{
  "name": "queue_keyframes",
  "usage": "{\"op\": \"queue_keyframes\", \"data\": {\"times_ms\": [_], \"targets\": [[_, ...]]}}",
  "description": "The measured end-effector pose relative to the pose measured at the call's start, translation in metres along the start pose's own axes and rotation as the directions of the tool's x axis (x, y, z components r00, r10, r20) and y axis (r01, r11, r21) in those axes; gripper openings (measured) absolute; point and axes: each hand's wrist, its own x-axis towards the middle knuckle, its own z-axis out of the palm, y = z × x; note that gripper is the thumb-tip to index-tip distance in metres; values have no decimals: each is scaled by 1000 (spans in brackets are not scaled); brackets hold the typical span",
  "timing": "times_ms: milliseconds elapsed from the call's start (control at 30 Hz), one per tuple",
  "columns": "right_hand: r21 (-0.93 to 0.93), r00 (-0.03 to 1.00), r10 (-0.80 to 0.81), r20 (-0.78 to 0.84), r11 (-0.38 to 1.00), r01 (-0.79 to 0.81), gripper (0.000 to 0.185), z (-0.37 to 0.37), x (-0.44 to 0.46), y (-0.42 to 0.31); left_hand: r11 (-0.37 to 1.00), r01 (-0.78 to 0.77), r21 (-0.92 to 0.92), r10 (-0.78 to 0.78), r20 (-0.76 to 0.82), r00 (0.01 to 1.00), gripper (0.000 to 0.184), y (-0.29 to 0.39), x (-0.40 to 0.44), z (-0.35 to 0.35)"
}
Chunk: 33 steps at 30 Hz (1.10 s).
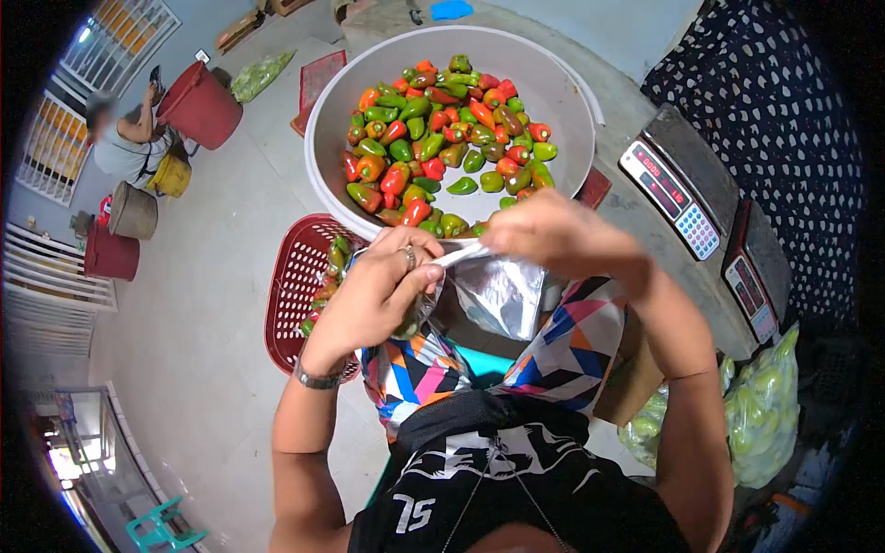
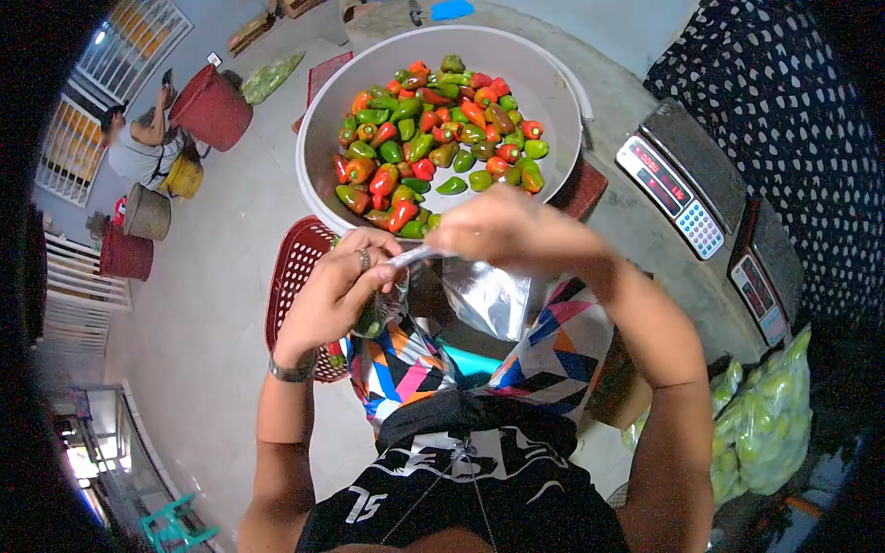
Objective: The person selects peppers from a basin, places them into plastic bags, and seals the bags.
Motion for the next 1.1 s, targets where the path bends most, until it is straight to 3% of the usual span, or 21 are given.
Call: {"op": "queue_keyframes", "data": {"times_ms": [33,67,133,167,200,300,367,433,500,567,633,700,767,900,933,1000,1067,1100], "targets": [[150,999,25,-30,988,-20,42,-1,-1,0,999,-23,47,26,-64,998,18,5,-5,2],[428,978,202,52,881,-204,46,-7,-3,-4,994,-46,97,58,-130,990,15,9,-9,3],[747,969,239,69,631,-209,44,-5,-5,3,983,-65,173,109,-260,960,12,16,-18,9],[863,963,253,88,463,-201,43,-1,-7,8,995,-18,-93,-16,-351,936,12,19,-20,16],[883,955,290,68,428,-193,40,9,-5,10,934,6,-358,-161,-404,901,13,20,-21,25],[979,917,396,55,160,-128,42,44,4,12,739,-180,-649,-255,-517,817,12,0,-11,40],[984,934,351,73,126,-124,41,39,5,26,668,-38,-743,-245,-268,932,8,-13,-18,42],[993,940,329,91,36,-109,41,31,6,28,824,70,-562,-124,-57,991,7,-6,-14,50],[968,945,310,104,188,-168,40,32,10,14,779,367,-509,-320,182,930,7,-2,-17,54],[919,953,284,107,338,-204,39,33,11,-12,803,412,-431,-321,270,908,6,-4,-17,54],[939,975,163,151,283,-192,39,34,10,-23,776,444,-448,-340,295,893,6,-2,-17,58],[955,981,82,178,224,-192,40,38,10,-30,815,306,-493,-264,155,952,8,2,-11,63],[929,991,87,106,347,-129,39,33,9,-38,841,228,-490,-262,-3,965,8,5,-7,68],[875,982,184,26,472,-112,39,18,0,-50,916,346,-201,-381,-174,908,9,32,-5,71],[868,979,205,13,484,-113,39,15,-2,-52,951,262,-164,-299,-283,911,6,36,-5,74],[888,974,227,17,445,-119,40,10,-4,-54,980,104,169,-38,-357,933,6,43,-5,67],[877,975,222,-18,472,-91,41,4,-8,-64,899,-77,430,251,-363,897,7,56,2,56],[871,976,217,-36,486,-76,42,1,-9,-71,934,-126,334,250,-360,899,8,54,6,53]]}}
